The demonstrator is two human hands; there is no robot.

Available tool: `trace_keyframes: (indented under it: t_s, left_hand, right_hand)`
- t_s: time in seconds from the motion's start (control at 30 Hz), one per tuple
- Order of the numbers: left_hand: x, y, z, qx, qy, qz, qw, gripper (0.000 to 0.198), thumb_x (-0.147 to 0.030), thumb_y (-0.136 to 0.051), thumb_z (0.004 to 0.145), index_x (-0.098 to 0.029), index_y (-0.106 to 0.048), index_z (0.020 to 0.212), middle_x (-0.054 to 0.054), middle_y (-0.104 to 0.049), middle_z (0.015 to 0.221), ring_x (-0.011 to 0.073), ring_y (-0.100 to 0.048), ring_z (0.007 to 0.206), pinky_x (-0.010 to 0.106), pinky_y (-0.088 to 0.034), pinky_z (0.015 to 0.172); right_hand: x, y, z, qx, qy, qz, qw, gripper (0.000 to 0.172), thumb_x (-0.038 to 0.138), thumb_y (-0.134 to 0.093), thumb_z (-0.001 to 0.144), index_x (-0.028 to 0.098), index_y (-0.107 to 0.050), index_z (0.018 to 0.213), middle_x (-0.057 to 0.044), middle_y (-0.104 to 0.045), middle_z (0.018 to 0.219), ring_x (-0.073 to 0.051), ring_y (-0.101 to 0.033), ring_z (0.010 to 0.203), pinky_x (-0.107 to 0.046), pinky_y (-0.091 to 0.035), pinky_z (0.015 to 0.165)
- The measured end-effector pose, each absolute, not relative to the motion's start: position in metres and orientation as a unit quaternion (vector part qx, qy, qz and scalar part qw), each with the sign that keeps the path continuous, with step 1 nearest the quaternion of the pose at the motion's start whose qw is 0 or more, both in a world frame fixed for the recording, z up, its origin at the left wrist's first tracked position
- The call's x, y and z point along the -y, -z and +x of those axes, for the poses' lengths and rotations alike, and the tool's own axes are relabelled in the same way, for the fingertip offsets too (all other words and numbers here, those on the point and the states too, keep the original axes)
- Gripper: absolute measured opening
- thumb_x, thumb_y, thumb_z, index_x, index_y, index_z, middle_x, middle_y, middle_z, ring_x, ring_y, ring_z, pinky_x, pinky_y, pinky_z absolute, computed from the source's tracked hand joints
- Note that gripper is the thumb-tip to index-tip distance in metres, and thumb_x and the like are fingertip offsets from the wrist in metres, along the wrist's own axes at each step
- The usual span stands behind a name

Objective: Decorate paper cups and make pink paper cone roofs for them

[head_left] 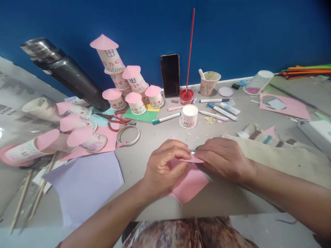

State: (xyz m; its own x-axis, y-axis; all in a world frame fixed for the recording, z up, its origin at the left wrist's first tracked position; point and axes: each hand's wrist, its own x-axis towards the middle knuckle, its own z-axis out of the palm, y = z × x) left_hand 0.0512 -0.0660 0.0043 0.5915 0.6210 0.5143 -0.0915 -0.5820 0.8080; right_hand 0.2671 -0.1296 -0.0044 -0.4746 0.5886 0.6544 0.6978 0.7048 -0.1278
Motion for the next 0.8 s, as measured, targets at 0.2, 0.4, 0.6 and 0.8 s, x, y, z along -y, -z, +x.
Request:
trace_keyframes:
  t_s: [0.2,0.4,0.6,0.8]
  left_hand:
    - [0.064,-0.005,0.051,-0.121,-0.446,0.811,0.359,0.021,0.000,-0.073,0.085,-0.020,-0.074,0.092,0.007,-0.077,0.089,0.0218,-0.072,0.094,0.040,-0.062,0.083]
    - [0.066,-0.006,0.050,-0.122,-0.455,0.824,0.314,0.021,-0.001,-0.070,0.086,-0.020,-0.072,0.094,0.009,-0.077,0.094,0.0218,-0.072,0.093,0.041,-0.062,0.084]
    - [0.065,-0.002,0.051,-0.117,-0.457,0.841,0.265,0.022,-0.008,-0.071,0.088,-0.021,-0.070,0.105,0.011,-0.076,0.102,0.0226,-0.072,0.097,0.042,-0.062,0.087]
    - [0.065,0.003,0.050,-0.087,-0.453,0.851,0.251,0.013,-0.015,-0.071,0.091,-0.022,-0.068,0.102,0.008,-0.074,0.093,0.0214,-0.072,0.093,0.039,-0.061,0.082]
  right_hand:
    - [0.132,-0.001,0.269,0.853,0.128,-0.369,0.347,0.015,0.011,-0.049,0.101,0.018,-0.062,0.102,-0.006,-0.077,0.083,-0.018,-0.065,0.068,-0.033,-0.047,0.061]
    - [0.133,-0.004,0.271,0.862,0.141,-0.352,0.337,0.018,0.010,-0.047,0.100,0.018,-0.063,0.104,-0.007,-0.077,0.085,-0.019,-0.066,0.070,-0.034,-0.049,0.061]
    - [0.140,-0.004,0.275,0.869,0.138,-0.328,0.342,0.019,0.010,-0.048,0.099,0.015,-0.065,0.104,-0.010,-0.075,0.090,-0.020,-0.065,0.075,-0.036,-0.048,0.065]
    - [0.145,0.000,0.276,0.874,0.117,-0.327,0.339,0.024,0.015,-0.044,0.103,0.020,-0.066,0.111,-0.008,-0.075,0.092,-0.020,-0.065,0.078,-0.037,-0.050,0.065]
